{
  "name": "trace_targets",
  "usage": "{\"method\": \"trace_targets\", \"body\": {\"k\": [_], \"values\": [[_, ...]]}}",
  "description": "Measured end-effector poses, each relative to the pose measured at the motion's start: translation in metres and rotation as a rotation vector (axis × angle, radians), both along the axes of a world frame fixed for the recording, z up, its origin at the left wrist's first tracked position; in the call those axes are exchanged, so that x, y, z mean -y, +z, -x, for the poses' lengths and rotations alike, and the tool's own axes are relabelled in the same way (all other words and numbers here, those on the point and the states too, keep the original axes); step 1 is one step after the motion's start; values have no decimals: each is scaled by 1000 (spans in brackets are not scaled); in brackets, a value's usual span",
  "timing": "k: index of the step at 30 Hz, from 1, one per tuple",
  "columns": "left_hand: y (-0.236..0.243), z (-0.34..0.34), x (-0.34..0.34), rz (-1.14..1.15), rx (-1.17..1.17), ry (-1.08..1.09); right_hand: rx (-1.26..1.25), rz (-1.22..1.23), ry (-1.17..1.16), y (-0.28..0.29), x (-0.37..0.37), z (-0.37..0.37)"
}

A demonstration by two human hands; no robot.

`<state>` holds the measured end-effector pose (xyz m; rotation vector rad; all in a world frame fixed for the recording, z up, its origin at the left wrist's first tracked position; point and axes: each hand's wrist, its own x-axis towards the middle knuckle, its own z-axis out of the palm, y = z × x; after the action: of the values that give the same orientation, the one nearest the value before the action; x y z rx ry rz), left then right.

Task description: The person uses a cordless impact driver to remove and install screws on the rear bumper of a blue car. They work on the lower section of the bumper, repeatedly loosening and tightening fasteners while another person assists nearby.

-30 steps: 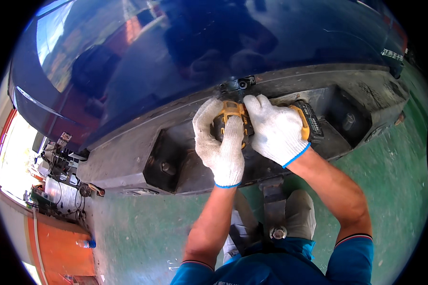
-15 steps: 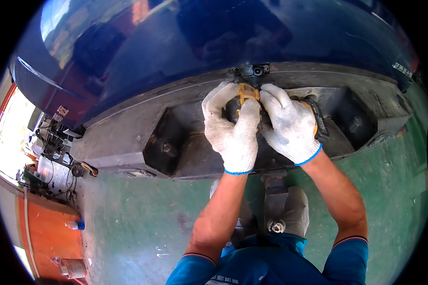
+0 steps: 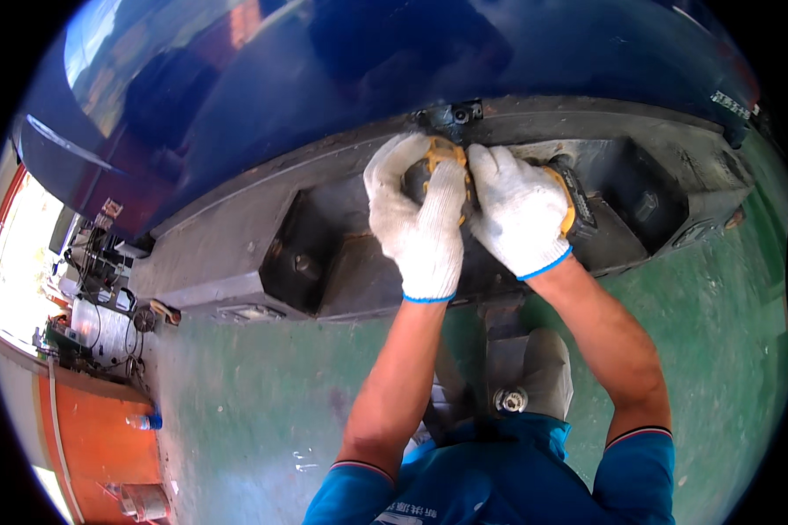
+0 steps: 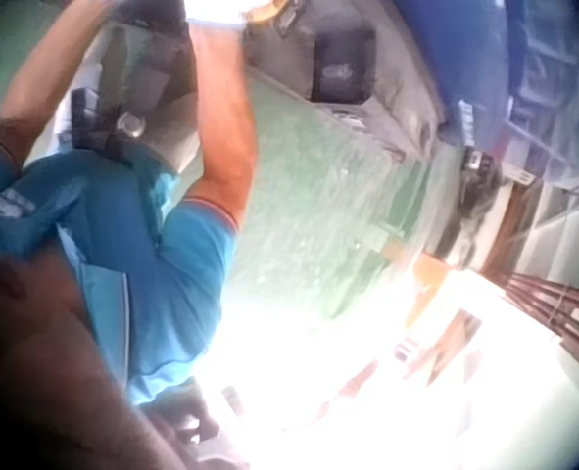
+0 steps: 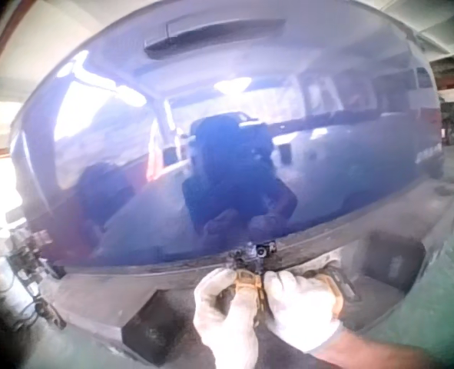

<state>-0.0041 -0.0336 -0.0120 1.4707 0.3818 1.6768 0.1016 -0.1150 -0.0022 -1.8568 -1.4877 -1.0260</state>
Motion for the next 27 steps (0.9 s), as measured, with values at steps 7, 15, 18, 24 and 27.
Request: {"method": "trace_targets", "body": {"k": [7,15,18,24,27], "values": [[14,-2,8,94,-28,-13,62,-157,5,-7,-8,5],[10,-14,8,-105,43,164,183,-254,141,-24,-10,-22],[9,-17,8,-137,108,179,122,-290,200,-33,-13,-30],[13,-22,16,-42,206,95,48,-121,-65,-43,-12,-21],[13,-18,14,-34,203,115,-17,-126,-11,-50,-22,-18]]}}
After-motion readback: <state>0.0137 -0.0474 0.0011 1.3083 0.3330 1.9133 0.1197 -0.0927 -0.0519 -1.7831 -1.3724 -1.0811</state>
